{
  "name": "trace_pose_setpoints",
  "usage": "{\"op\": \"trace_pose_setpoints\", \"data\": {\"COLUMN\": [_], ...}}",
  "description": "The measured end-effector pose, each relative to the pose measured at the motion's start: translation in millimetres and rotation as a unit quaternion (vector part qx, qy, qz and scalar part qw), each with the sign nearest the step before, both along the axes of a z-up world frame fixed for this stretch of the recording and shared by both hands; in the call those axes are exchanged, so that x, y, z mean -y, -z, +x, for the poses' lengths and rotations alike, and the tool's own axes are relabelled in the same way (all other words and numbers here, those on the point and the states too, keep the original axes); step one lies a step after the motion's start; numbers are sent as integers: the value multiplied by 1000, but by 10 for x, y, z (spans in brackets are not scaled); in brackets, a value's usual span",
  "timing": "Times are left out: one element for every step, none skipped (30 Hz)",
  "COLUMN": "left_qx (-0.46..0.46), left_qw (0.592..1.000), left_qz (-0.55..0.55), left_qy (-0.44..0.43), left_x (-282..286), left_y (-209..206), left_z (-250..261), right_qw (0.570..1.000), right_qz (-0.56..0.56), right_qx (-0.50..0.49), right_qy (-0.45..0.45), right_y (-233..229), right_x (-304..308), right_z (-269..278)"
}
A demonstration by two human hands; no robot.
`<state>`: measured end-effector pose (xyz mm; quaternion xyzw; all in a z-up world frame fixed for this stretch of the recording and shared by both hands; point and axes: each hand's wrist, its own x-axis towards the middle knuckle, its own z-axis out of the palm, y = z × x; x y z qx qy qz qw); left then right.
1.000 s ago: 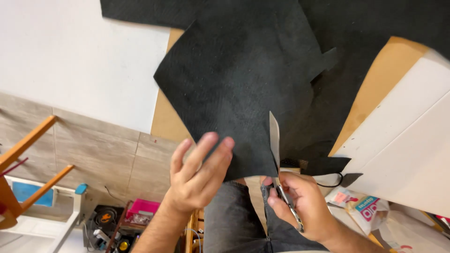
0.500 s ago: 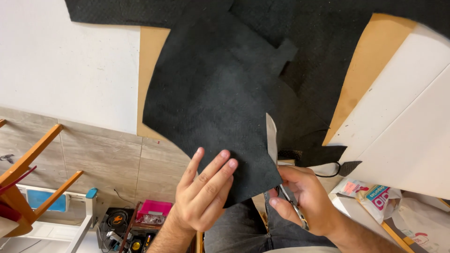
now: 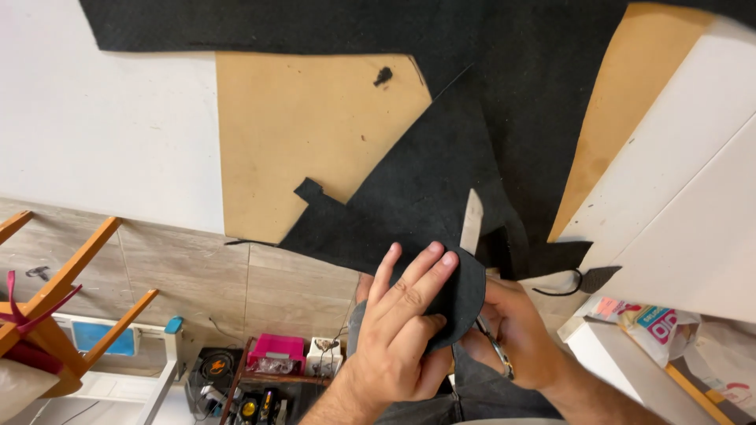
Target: Using a pair of scissors to cut out specific shapes from a large piece of black leather on a workbench.
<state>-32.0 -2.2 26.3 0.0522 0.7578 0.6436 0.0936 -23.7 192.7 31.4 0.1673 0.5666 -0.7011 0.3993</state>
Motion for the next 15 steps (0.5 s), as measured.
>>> {"op": "trace_pose_setpoints", "data": {"left_qx": [1, -1, -4, -4, -10, -15, -15, -17, -15, -12, -10, -9, -9, -15, -18], "left_qw": [1000, 1000, 1000, 1000, 1000, 999, 999, 999, 999, 999, 998, 997, 997, 997, 996], "left_qz": [1, 4, 8, 8, 17, 26, 28, 33, 39, 42, 58, 75, 76, 81, 85], "left_qy": [3, 7, 8, 7, 20, 33, 29, 32, 33, 27, 23, 19, 13, 3, -6], "left_x": [0, 5, 2, 10, 18, 33, 38, 49, 54, 57, 59, 62, 62, 62, 71], "left_y": [5, 5, 11, 34, 51, 69, 90, 114, 124, 137, 164, 190, 201, 211, 212], "left_z": [-11, -23, -44, -56, -57, -55, -68, -77, -69, -49, -40, -33, -38, -44, -40], "right_qw": [1000, 999, 995, 995, 986, 973, 972, 962, 949, 947, 944, 940, 938, 939, 940], "right_qz": [1, 37, 73, 74, 113, 151, 153, 176, 199, 200, 208, 216, 217, 213, 209], "right_qx": [1, -10, -22, -22, -50, -77, -77, -81, -83, -80, -76, -72, -73, -72, -69], "right_qy": [3, -27, -59, -60, -109, -157, -161, -194, -230, -237, -246, -254, -260, -261, -261], "right_y": [-12, -28, -36, -54, -81, -105, -107, -107, -119, -118, -110, -102, -103, -105, -113], "right_x": [-27, -48, -78, -89, -98, -99, -120, -135, -154, -163, -173, -184, -176, -168, -154], "right_z": [-19, -39, -80, -175, -265, -352, -397, -439, -476, -463, -457, -454, -469, -486, -485]}}
